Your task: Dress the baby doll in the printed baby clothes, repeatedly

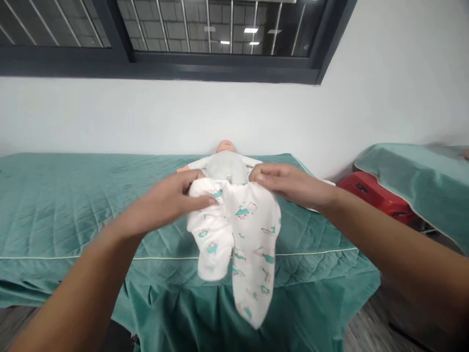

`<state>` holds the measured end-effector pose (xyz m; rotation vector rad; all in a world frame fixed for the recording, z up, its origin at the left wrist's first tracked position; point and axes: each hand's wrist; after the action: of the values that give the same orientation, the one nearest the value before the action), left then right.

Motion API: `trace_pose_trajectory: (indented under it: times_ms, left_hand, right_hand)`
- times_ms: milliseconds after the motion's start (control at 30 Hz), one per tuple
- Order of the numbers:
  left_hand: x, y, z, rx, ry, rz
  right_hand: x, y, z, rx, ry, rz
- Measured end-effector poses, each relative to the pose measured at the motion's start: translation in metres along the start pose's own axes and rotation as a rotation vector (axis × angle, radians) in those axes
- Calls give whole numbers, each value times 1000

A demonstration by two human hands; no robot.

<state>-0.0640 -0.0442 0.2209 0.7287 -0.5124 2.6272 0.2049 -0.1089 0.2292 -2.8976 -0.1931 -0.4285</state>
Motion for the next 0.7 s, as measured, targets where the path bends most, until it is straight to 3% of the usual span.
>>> trace_pose_trajectory:
  times_ms: [67, 167, 233, 333, 467, 600, 700]
  left_hand:
    - [8, -10, 17, -19, 7, -11]
    - [20, -24, 34, -37, -10, -155]
    - [24, -32, 38, -48, -5, -231]
    - [21, -41, 40, -78, 73, -250]
    - [14, -42, 46, -159, 116, -299]
    - [18, -34, 60, -202, -27, -212]
    - [25, -30, 64, -192, -123, -265]
  right_hand:
    - [0, -10, -17, 34, -39, 1]
    - [1, -22, -40, 108, -82, -2]
    - [2, -28, -52, 164, -116, 11]
    - [0, -31, -63, 214, -128, 18]
    - [-4, -22, -68, 140, 24, -56]
    - [-3, -8, -69, 1, 262, -155]
    - [-3, -5, -71, 19, 352, -164]
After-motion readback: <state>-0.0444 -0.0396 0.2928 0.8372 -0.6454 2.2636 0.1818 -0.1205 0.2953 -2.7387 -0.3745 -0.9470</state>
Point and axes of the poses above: each hand's wrist, its own y-axis away from the middle knuckle, its own x-axis out of the back of the hand, z = x × y, and after that the axes turned 14 degrees about z, right-handed
